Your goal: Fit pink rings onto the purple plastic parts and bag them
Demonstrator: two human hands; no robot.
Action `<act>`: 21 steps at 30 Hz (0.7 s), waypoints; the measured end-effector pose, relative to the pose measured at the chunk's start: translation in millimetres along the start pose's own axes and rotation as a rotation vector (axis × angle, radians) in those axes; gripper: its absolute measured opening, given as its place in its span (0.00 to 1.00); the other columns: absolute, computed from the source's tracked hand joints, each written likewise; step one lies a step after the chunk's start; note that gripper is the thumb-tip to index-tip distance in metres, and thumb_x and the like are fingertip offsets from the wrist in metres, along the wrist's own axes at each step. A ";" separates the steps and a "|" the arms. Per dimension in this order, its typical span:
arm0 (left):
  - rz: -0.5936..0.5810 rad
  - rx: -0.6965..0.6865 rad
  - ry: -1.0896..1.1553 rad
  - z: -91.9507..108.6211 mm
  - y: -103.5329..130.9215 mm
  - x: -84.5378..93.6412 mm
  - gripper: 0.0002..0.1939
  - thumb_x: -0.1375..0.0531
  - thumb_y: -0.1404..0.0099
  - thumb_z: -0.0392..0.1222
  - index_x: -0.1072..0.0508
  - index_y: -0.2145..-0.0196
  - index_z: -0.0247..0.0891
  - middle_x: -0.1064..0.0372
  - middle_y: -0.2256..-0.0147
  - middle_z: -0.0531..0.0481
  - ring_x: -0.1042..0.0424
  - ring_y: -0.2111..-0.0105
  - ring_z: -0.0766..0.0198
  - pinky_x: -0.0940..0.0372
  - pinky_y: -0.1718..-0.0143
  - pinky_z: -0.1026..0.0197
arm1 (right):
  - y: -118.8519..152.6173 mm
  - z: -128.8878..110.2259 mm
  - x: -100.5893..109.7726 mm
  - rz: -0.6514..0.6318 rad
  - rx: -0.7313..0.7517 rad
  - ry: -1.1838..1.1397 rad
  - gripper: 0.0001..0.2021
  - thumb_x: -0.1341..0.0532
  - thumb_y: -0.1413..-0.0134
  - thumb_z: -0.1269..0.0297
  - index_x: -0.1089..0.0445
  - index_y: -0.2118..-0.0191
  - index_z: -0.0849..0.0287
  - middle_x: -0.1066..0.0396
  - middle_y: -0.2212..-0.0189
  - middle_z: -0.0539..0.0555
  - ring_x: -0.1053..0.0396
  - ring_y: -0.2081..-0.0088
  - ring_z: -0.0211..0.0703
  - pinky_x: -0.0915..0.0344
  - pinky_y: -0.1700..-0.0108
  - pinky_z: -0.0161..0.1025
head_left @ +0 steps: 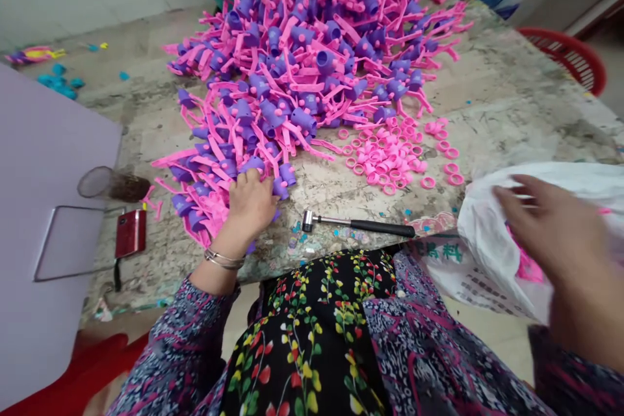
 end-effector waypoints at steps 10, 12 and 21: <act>-0.132 -0.231 0.161 5.8 2.5 -22.1 0.16 0.47 0.38 0.36 0.27 0.55 0.34 0.27 0.57 0.39 0.27 0.59 0.51 0.35 0.58 0.52 | -19.7 -128.9 -139.2 -0.227 0.510 0.265 0.16 0.40 0.43 0.57 0.25 0.57 0.64 0.31 0.64 0.66 0.35 0.61 0.59 0.38 0.62 0.50; -0.103 -0.257 0.239 7.0 0.8 -24.7 0.14 0.47 0.37 0.37 0.26 0.56 0.34 0.27 0.59 0.41 0.27 0.59 0.53 0.35 0.57 0.54 | -21.5 -127.9 -144.1 -0.200 0.536 0.301 0.14 0.40 0.42 0.57 0.25 0.60 0.63 0.32 0.65 0.65 0.36 0.62 0.57 0.39 0.63 0.49; -0.074 -0.302 0.234 17.8 -5.4 -33.1 0.13 0.46 0.37 0.37 0.25 0.58 0.34 0.29 0.58 0.39 0.32 0.54 0.52 0.37 0.51 0.51 | -24.8 -100.1 -142.8 -0.227 0.385 -0.125 0.19 0.39 0.44 0.49 0.23 0.55 0.57 0.29 0.68 0.58 0.31 0.64 0.51 0.35 0.60 0.47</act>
Point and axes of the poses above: each hand's wrist, its own y-axis away from the middle knuckle, its own x-axis out of the back of the hand, z = x × y, the point moved 6 cm from there along -y, towards the middle knuckle
